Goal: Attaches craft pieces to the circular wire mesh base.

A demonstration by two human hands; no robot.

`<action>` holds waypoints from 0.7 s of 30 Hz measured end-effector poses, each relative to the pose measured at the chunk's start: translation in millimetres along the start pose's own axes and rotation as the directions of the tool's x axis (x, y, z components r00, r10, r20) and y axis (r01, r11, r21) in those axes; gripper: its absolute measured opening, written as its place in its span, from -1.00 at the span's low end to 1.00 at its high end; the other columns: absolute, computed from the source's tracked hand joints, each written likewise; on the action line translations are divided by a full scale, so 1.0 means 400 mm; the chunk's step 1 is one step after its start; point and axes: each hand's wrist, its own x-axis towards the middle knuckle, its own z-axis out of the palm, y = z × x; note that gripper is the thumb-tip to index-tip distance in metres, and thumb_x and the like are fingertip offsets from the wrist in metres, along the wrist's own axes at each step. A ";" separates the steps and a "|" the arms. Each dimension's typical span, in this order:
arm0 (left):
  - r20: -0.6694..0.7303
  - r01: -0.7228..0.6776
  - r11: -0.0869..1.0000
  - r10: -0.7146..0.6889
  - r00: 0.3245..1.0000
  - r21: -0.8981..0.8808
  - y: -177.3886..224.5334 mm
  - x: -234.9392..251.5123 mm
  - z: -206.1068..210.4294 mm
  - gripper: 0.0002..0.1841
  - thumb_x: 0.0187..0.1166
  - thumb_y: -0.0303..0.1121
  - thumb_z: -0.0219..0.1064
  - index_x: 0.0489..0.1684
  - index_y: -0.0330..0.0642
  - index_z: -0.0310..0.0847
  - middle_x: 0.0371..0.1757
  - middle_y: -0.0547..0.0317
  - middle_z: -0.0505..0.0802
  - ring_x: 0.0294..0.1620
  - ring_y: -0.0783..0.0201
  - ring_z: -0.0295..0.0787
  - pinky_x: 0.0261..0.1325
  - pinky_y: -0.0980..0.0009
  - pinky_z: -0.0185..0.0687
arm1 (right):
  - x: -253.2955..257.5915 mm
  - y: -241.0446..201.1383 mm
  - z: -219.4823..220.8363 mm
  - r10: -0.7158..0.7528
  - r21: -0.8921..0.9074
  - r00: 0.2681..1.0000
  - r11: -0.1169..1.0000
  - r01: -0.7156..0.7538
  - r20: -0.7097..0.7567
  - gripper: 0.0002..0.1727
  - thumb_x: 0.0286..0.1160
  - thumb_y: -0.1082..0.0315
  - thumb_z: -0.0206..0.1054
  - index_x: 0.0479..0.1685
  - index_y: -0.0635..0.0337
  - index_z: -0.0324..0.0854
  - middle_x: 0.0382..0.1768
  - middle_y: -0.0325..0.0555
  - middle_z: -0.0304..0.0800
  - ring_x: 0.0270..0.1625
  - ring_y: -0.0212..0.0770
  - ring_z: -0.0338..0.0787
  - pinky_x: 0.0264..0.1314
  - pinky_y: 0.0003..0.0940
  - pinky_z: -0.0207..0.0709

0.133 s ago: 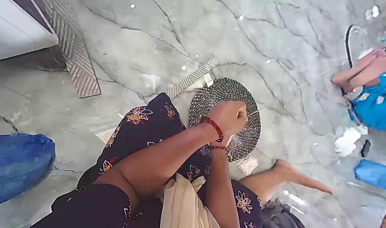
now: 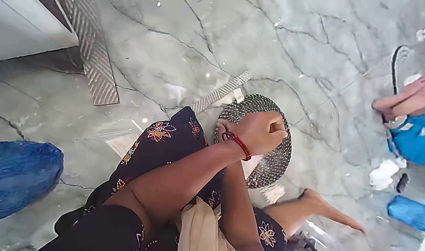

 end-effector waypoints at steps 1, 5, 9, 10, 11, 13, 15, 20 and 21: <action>-0.025 -0.018 0.996 0.016 1.000 -0.082 -0.004 0.005 -0.013 -0.91 0.58 -0.52 0.38 -0.30 -0.37 0.70 -0.49 0.17 0.74 -0.51 0.46 0.56 -0.35 0.48 0.49 | 0.009 -0.016 0.017 -0.126 0.008 0.990 0.992 0.127 -0.057 -0.62 0.82 0.31 0.12 0.31 0.43 0.65 -0.01 0.16 0.86 -0.01 -0.17 0.84 0.19 -0.23 0.66; -0.036 0.011 0.928 -0.026 0.999 -0.371 -0.005 0.017 -0.045 -0.91 0.56 -0.62 0.39 -0.34 -0.41 0.63 -0.60 0.24 0.61 -0.62 0.55 0.41 -0.53 0.62 0.34 | 0.060 -0.112 0.093 -0.373 0.054 0.848 0.905 0.422 -0.377 -0.75 0.63 0.28 0.33 -0.12 0.30 0.83 -0.32 -0.03 0.88 -0.33 -0.28 0.78 -0.15 -0.29 0.62; 0.059 0.008 0.880 0.023 0.998 -0.475 -0.011 0.029 -0.057 -0.92 0.54 -0.67 0.38 -0.35 -0.45 0.64 -0.57 0.22 0.62 -0.55 0.55 0.45 -0.42 0.63 0.40 | 0.124 -0.154 0.124 -0.415 0.153 0.840 0.859 0.488 -0.351 -0.50 0.35 0.06 0.58 0.02 0.34 0.69 -0.21 -0.05 0.88 -0.26 -0.33 0.85 -0.13 -0.36 0.76; 0.086 0.011 0.880 0.033 0.996 -0.475 -0.010 0.028 -0.061 -0.92 0.55 -0.66 0.38 -0.35 -0.45 0.64 -0.56 0.23 0.62 -0.53 0.56 0.44 -0.39 0.64 0.39 | 0.146 -0.151 0.141 -0.446 0.147 0.825 0.843 0.517 -0.348 -0.38 0.27 -0.04 0.62 0.07 0.33 0.64 -0.20 -0.08 0.83 -0.27 -0.36 0.82 -0.18 -0.40 0.74; 0.106 0.007 0.880 0.049 0.993 -0.475 -0.008 0.027 -0.065 -0.91 0.55 -0.66 0.38 -0.36 -0.45 0.63 -0.56 0.24 0.61 -0.51 0.57 0.44 -0.37 0.65 0.39 | 0.164 -0.156 0.154 -0.479 0.132 0.810 0.828 0.545 -0.340 -0.27 0.20 -0.09 0.65 0.13 0.36 0.59 -0.20 -0.08 0.81 -0.29 -0.36 0.79 -0.23 -0.41 0.71; 0.122 -0.001 0.877 0.068 0.990 -0.480 -0.010 0.027 -0.068 -0.90 0.55 -0.66 0.38 -0.37 -0.44 0.62 -0.57 0.25 0.61 -0.52 0.58 0.44 -0.37 0.65 0.39 | 0.187 -0.180 0.172 -0.496 0.067 0.819 0.843 0.534 -0.288 -0.20 0.16 -0.06 0.64 0.27 0.35 0.49 -0.17 -0.09 0.78 -0.33 -0.33 0.75 -0.29 -0.37 0.67; 0.132 0.002 0.880 0.069 0.989 -0.475 -0.019 0.031 -0.064 -0.90 0.55 -0.66 0.38 -0.37 -0.43 0.61 -0.59 0.25 0.60 -0.56 0.57 0.44 -0.43 0.65 0.38 | 0.199 -0.210 0.181 -0.438 -0.018 0.867 0.894 0.447 -0.237 -0.27 0.26 0.14 0.58 0.40 0.34 0.44 -0.15 0.02 0.85 -0.29 -0.11 0.85 -0.26 -0.11 0.74; 0.123 -0.035 0.904 0.096 0.988 -0.425 -0.046 0.042 -0.059 -0.94 0.53 -0.64 0.37 -0.34 -0.44 0.62 -0.51 0.23 0.67 -0.49 0.54 0.56 -0.33 0.58 0.53 | 0.108 -0.245 0.086 0.000 0.388 0.985 0.919 0.069 -0.174 -0.45 0.56 0.42 0.41 0.53 0.35 0.43 -0.04 0.16 0.85 -0.18 -0.13 0.83 -0.06 -0.15 0.70; 0.108 -0.044 0.902 0.100 0.989 -0.429 -0.049 0.043 -0.057 -0.95 0.53 -0.63 0.37 -0.32 -0.43 0.62 -0.48 0.23 0.70 -0.47 0.54 0.60 -0.32 0.58 0.58 | 0.090 -0.210 0.063 0.047 0.531 0.986 0.846 0.047 -0.162 -0.42 0.58 0.43 0.39 0.57 0.37 0.36 -0.05 0.09 0.81 -0.26 -0.28 0.80 -0.14 -0.32 0.72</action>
